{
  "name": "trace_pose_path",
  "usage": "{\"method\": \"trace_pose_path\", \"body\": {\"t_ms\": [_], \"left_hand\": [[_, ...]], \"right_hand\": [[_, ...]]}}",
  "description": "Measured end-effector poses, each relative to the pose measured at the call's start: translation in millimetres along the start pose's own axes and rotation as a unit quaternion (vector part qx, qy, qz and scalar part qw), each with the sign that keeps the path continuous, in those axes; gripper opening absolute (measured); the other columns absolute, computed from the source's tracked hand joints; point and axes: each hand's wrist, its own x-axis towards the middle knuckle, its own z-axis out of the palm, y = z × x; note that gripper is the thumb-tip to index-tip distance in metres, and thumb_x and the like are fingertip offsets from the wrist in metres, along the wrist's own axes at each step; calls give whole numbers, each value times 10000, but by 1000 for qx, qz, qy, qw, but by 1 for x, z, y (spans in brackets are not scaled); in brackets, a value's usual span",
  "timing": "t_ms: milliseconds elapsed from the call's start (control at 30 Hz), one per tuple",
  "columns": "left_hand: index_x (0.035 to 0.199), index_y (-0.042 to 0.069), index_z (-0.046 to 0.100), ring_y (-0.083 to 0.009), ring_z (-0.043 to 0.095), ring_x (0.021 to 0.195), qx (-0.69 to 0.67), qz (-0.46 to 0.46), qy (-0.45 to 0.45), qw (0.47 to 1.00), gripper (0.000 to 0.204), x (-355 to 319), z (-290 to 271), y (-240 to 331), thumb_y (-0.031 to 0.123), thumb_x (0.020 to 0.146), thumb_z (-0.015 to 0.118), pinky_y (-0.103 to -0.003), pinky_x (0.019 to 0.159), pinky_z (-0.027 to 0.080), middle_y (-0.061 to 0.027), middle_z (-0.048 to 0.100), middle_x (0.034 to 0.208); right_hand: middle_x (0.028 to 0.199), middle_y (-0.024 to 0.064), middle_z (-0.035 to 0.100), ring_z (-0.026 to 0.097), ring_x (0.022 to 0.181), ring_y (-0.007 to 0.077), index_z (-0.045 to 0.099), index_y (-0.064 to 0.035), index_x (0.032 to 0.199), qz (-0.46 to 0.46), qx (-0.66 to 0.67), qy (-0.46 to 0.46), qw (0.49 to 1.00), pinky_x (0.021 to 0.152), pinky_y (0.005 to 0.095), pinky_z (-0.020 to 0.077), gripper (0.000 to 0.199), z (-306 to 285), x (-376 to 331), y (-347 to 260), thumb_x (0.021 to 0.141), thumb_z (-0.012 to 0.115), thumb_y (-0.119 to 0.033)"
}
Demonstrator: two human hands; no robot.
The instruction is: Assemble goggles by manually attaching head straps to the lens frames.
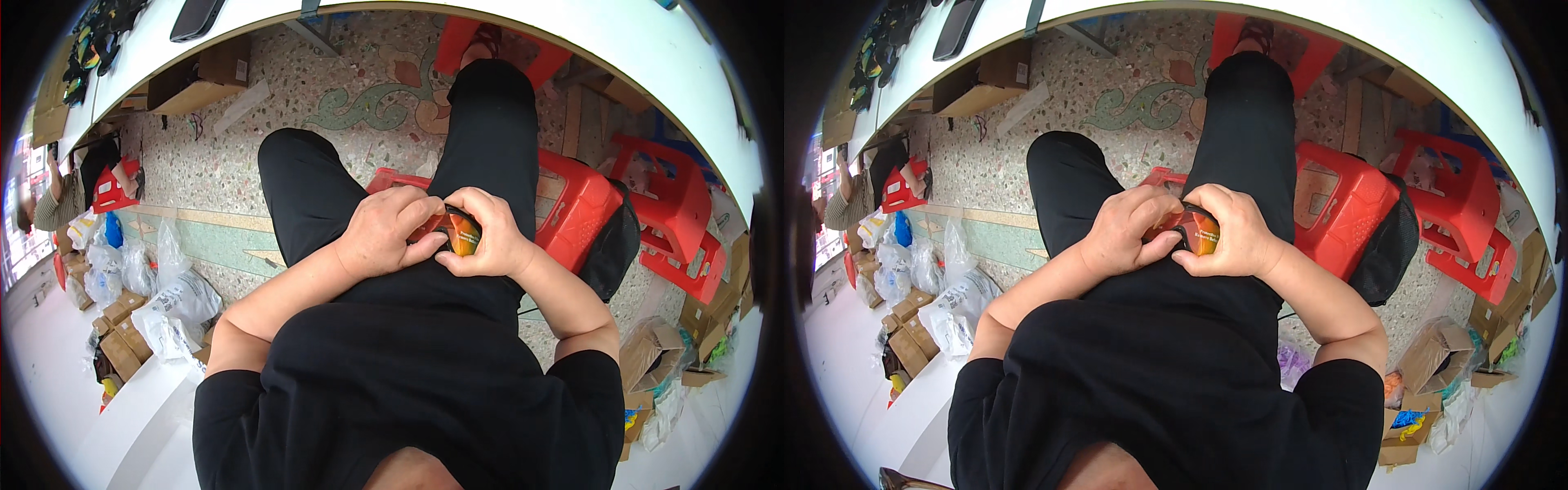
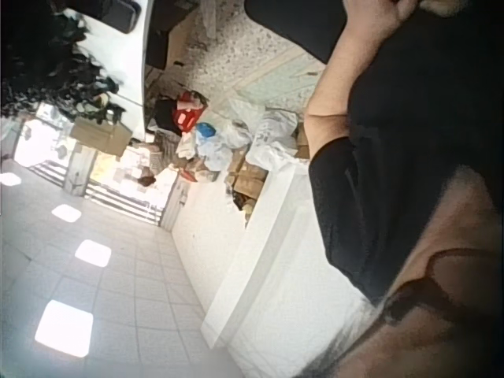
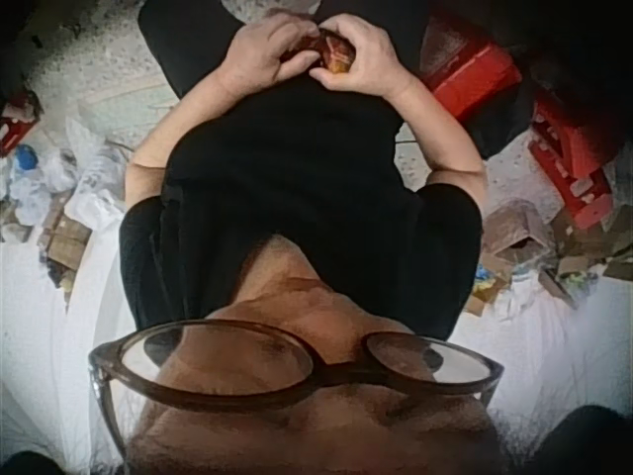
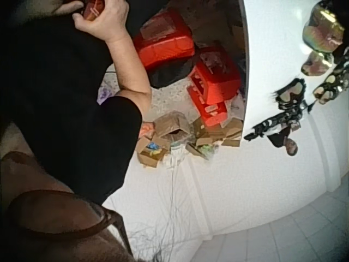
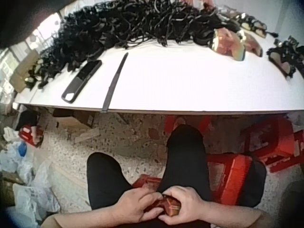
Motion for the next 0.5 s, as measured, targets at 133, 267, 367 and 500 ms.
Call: {"method": "trace_pose_path", "body": {"t_ms": [133, 267, 367, 500], "left_hand": [[1028, 58, 601, -294, 642, 732, -65, -28, -23, 997, 308, 3, 4, -3, 212, 800, 738, -380, 640, 532, -98, 628, 866], [1015, 53, 602, -302, 638, 704, -116, -84, -44, 989, 285, 3, 9, -6, 208, 818, 735, -383, 631, 529, -96, 627, 816], [1047, 44, 587, -309, 641, 732, -100, -102, -59, 988, 317, 0, 10, -6, 192, 807, 733, -374, 654, 522, -126, 638, 861], [1117, 36, 570, -320, 658, 773, -27, -66, 11, 997, 513, 1, 7, -4, 335, 765, 794, -397, 693, 536, -114, 652, 886]], "right_hand": [[860, 123, 614, 642, 763, 319, 599, -21, 969, -10, -11, 42, 999, 674, 381, 533, 525, 6, 0, 5, 566, 842, -253], [832, 115, 605, 630, 721, 317, 594, -28, 939, -20, -33, 69, 997, 642, 380, 528, 500, 11, -1, 7, 556, 836, -238], [825, 108, 604, 626, 704, 314, 595, -27, 950, -2, -47, 48, 998, 637, 377, 525, 503, 9, 0, 7, 564, 832, -246], [834, 112, 601, 622, 722, 317, 601, -22, 981, -24, -25, 70, 997, 658, 381, 522, 517, 6, 0, 3, 583, 834, -255]]}}
